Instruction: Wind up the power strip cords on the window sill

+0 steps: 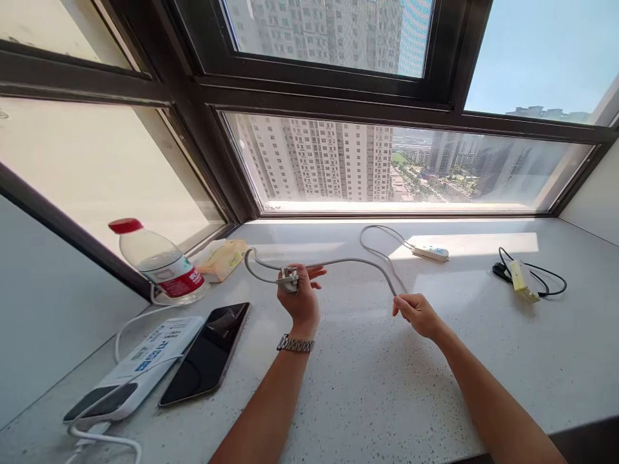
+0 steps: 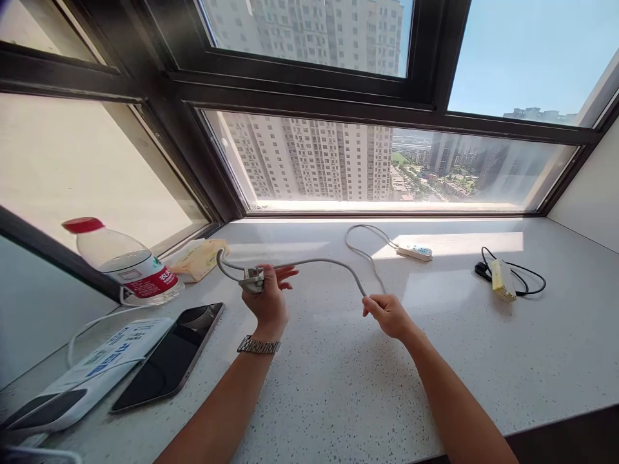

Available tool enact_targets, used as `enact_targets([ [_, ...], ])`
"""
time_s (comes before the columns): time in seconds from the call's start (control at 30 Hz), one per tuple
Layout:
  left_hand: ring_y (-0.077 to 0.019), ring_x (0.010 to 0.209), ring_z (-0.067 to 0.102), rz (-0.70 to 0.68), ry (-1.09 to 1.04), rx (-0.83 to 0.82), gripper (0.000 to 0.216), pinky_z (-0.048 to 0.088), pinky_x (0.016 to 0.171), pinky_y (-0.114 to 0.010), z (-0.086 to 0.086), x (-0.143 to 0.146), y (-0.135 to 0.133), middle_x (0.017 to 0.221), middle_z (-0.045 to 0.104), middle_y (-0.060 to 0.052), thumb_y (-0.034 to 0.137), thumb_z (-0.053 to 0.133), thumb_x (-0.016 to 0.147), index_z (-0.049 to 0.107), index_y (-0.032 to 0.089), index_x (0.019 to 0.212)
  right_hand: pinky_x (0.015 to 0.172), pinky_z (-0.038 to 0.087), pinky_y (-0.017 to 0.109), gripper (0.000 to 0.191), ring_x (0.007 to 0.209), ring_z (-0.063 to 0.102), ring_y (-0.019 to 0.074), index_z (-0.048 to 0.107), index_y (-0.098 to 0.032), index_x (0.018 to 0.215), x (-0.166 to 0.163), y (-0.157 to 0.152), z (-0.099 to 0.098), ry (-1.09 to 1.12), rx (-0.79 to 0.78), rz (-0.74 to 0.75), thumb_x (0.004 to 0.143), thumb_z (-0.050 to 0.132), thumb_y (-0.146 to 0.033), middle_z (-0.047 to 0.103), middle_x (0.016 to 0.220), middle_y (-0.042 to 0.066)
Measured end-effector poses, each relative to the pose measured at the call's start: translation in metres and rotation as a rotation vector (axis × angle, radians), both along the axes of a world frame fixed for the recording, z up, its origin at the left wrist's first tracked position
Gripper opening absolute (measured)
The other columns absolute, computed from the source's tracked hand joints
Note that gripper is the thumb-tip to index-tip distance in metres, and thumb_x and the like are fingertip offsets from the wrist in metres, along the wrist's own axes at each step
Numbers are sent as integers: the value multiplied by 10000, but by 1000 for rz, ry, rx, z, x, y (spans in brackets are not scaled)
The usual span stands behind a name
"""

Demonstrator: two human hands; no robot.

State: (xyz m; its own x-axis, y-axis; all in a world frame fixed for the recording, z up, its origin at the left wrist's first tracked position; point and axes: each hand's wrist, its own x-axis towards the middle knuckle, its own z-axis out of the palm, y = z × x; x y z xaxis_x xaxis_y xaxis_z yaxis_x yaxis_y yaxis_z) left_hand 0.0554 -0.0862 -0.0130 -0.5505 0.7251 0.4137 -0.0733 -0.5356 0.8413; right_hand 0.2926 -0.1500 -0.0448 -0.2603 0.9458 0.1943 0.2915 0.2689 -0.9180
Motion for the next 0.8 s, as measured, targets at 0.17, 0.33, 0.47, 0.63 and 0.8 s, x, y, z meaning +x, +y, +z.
enact_targets([
  [0.17,-201,611,699,-161,-117,-58,443,384,388,-183,-2,4,-1,794,727,-82,511,642,761,522,168,1016,459,211,244,586,451,241,90,456,-187,534,-18,-5,1,-37,28,-58,855,392,-672,266,476,-44],
  [0.33,-247,779,715,-313,-28,-144,574,407,434,-198,1,10,-7,1017,707,-176,576,609,771,560,140,1142,463,210,238,545,445,249,84,446,-179,524,-11,-2,-3,-115,16,-48,875,428,-596,278,468,-46],
  [0.47,-214,760,698,-465,256,-120,477,406,469,-214,-1,30,-22,939,715,-133,554,543,837,599,147,1079,467,208,239,508,452,278,85,447,-173,513,-18,-4,-8,-220,50,-18,876,456,-528,307,463,-42],
  [0.63,-106,507,505,-314,592,-13,419,384,510,-227,-10,47,-35,535,511,11,476,549,850,459,183,565,477,238,241,542,450,312,91,480,-175,522,-29,-5,-10,-106,133,-211,874,417,-582,349,461,-32],
  [0.8,-102,477,464,-474,671,-148,447,366,491,-225,-22,50,-35,494,485,21,501,487,868,473,184,553,470,239,229,547,453,318,89,490,-172,542,-34,-6,-14,-89,202,-220,890,394,-583,365,470,-28],
])
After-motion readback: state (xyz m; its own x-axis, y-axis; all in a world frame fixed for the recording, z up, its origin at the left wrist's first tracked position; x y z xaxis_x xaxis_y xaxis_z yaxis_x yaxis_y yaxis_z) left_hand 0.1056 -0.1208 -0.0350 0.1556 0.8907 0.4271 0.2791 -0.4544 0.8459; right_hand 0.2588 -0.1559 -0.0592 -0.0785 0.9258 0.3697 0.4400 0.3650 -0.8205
